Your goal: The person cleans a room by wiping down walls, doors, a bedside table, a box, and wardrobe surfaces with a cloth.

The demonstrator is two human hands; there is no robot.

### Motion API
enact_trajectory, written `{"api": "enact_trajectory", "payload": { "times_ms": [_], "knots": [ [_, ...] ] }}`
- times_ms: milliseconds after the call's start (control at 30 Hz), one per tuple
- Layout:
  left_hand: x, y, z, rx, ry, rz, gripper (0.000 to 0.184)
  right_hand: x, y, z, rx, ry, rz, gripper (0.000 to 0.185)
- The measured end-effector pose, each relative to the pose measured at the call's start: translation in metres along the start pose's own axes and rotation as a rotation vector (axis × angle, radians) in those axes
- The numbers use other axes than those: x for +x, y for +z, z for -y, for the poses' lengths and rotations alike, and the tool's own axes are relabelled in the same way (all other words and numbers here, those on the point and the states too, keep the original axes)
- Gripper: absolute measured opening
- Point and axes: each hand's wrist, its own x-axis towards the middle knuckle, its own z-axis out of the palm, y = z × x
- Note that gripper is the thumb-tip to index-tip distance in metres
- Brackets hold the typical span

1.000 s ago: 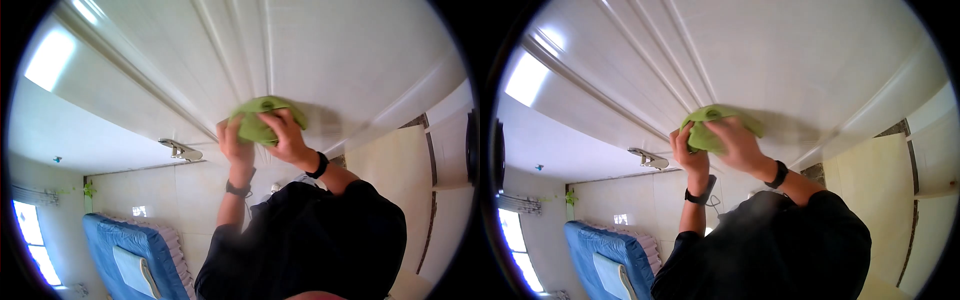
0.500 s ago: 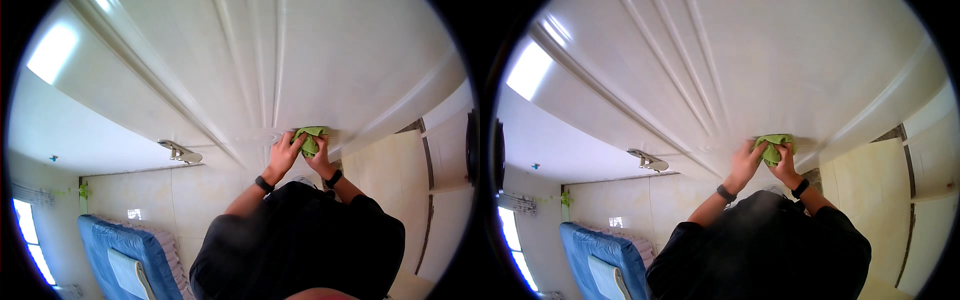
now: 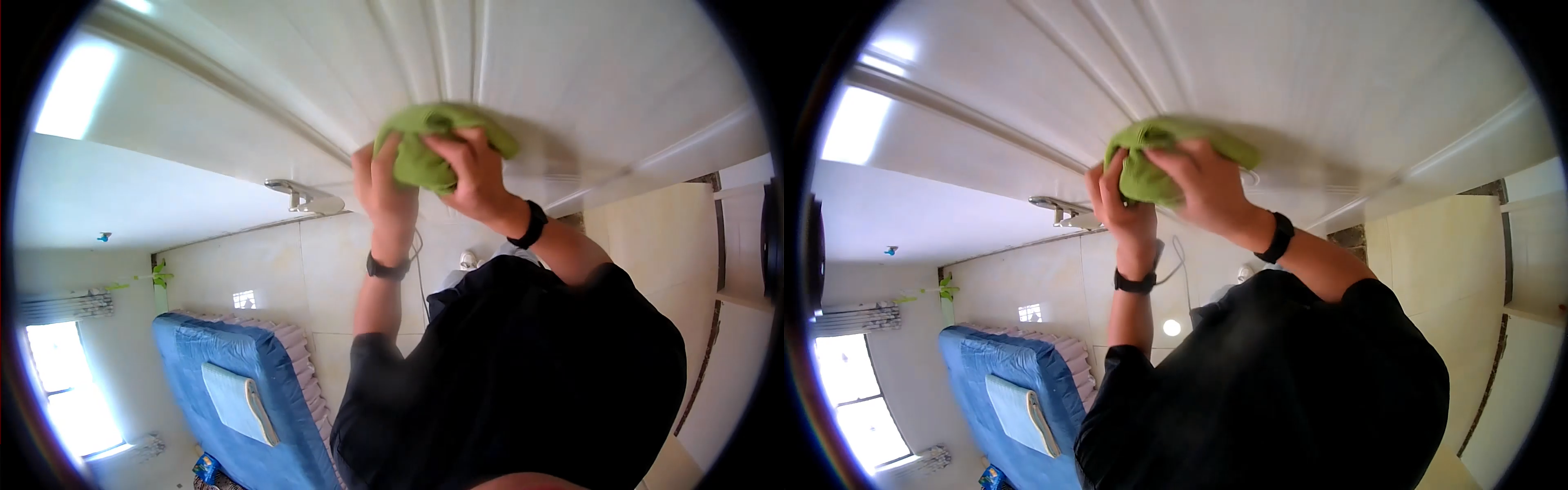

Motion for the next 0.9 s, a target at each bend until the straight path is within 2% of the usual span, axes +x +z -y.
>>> {"api": "enact_trajectory", "payload": {
  "times_ms": [100,200,333,433,600,767,800,900],
  "knots": [
    [-0.049,0.006,0.028,0.044,-0.078,0.059,0.04,-0.034,0.007,-0.008,0.016,0.097,0.29,0.041],
    [-0.095,0.014,0.043,0.116,-0.165,0.235,0.037,-0.078,0.008,-0.028,0.079,0.131,0.507,0.066],
    [-0.13,0.036,0.037,0.146,-0.257,0.49,0.032,-0.143,-0.002,-0.063,0.069,0.229,0.591,0.059],
    [-0.153,0.066,0.028,0.098,-0.262,0.606,0.031,-0.177,-0.029,-0.087,0.021,0.331,0.543,0.039],
    [-0.16,0.126,-0.028,-0.087,-0.168,0.597,0.034,-0.193,-0.106,-0.118,-0.138,0.359,0.394,0.049],
    [-0.094,0.148,-0.107,-0.266,-0.076,0.499,0.039,-0.136,-0.183,-0.124,-0.256,0.225,0.204,0.058],
    [-0.077,0.15,-0.119,-0.299,-0.053,0.463,0.041,-0.121,-0.192,-0.123,-0.267,0.111,0.089,0.062],
    [-0.035,0.146,-0.154,-0.326,-0.04,0.41,0.045,-0.088,-0.21,-0.122,-0.214,0.074,-0.045,0.059]
  ]
}}
